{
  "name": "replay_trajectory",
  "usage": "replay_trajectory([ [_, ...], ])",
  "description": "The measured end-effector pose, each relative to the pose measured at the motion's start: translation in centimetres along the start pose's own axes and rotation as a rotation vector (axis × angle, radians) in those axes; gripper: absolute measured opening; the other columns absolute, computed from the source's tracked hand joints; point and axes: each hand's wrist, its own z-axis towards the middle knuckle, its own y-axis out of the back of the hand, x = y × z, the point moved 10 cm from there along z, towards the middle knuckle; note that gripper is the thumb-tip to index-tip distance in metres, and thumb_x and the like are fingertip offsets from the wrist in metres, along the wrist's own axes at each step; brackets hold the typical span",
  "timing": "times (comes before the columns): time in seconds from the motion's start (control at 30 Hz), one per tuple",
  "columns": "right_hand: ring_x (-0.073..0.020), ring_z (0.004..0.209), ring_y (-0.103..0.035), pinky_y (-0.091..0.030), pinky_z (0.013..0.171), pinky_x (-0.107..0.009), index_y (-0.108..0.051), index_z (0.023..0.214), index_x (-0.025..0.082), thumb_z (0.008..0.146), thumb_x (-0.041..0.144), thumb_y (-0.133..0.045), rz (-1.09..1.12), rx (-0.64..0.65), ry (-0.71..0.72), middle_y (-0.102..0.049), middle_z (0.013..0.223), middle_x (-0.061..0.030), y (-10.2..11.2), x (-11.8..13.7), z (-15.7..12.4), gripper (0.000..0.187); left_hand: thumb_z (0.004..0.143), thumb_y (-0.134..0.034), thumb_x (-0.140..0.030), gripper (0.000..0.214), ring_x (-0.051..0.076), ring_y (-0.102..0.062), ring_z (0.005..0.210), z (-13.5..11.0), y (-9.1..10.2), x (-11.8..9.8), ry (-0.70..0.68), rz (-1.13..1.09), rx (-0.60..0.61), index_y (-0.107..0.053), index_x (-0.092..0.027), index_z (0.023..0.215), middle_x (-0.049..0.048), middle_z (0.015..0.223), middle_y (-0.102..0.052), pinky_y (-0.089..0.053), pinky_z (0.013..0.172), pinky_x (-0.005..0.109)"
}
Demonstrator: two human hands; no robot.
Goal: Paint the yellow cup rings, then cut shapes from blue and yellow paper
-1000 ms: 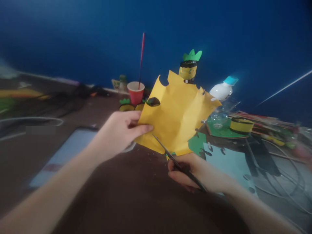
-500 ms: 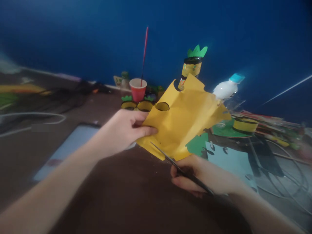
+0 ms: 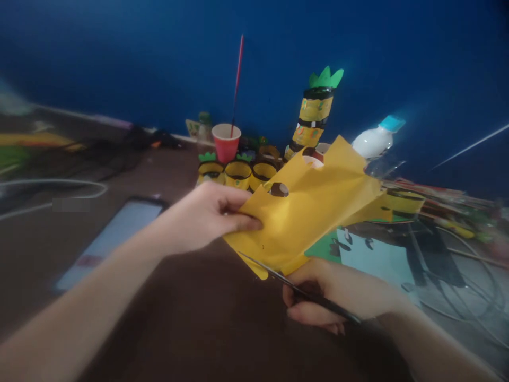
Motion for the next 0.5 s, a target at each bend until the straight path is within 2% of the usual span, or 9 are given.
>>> replay_trajectory([
  [0.1, -0.0034, 0.037, -0.044, -0.034, 0.035, -0.01, -0.056, 0.078, 0.016, 0.08, 0.037, -0.058, -0.006, 0.06, -0.029, -0.046, 0.047, 0.0069, -0.5, -0.6, 0.0, 0.022, 0.07, -0.068, -0.03, 0.014, 0.015, -0.067, 0.073, 0.0, -0.9, -0.2, -0.022, -0.026, 0.078, -0.074, -0.024, 0.081, -0.0036, 0.079, -0.073, -0.053, 0.063, 0.019],
  [0.27, -0.0033, 0.036, -0.044, -0.036, 0.035, -0.009, -0.059, 0.081, 0.017, 0.078, 0.036, -0.059, -0.029, 0.131, -0.086, -0.047, 0.045, 0.0074, -1.0, -1.0, -0.2, 0.019, 0.071, -0.067, -0.03, 0.012, 0.014, -0.067, 0.069, 0.0, -2.0, -0.7, -0.079, 0.017, 0.16, -0.075, -0.024, 0.078, -0.0037, 0.075, -0.073, -0.051, 0.059, 0.017],
  [0.4, -0.0024, 0.035, -0.042, -0.034, 0.034, -0.007, -0.057, 0.077, 0.018, 0.078, 0.031, -0.058, -0.008, 0.124, -0.121, -0.045, 0.043, 0.0087, -1.1, -1.0, -0.3, 0.013, 0.071, -0.066, -0.033, 0.015, 0.015, -0.066, 0.067, 0.0, -2.4, -0.8, -0.092, 0.081, 0.199, -0.075, -0.023, 0.078, -0.0023, 0.072, -0.072, -0.052, 0.062, 0.02],
  [0.5, -0.0019, 0.032, -0.04, -0.032, 0.031, -0.007, -0.056, 0.071, 0.018, 0.077, 0.026, -0.057, 0.045, 0.184, -0.12, -0.043, 0.04, 0.0097, -1.8, -1.1, -0.2, 0.011, 0.074, -0.063, -0.03, 0.015, 0.016, -0.066, 0.072, -0.2, -3.5, -0.8, -0.092, 0.053, 0.292, -0.074, -0.023, 0.082, -0.0016, 0.078, -0.073, -0.05, 0.066, 0.02],
])
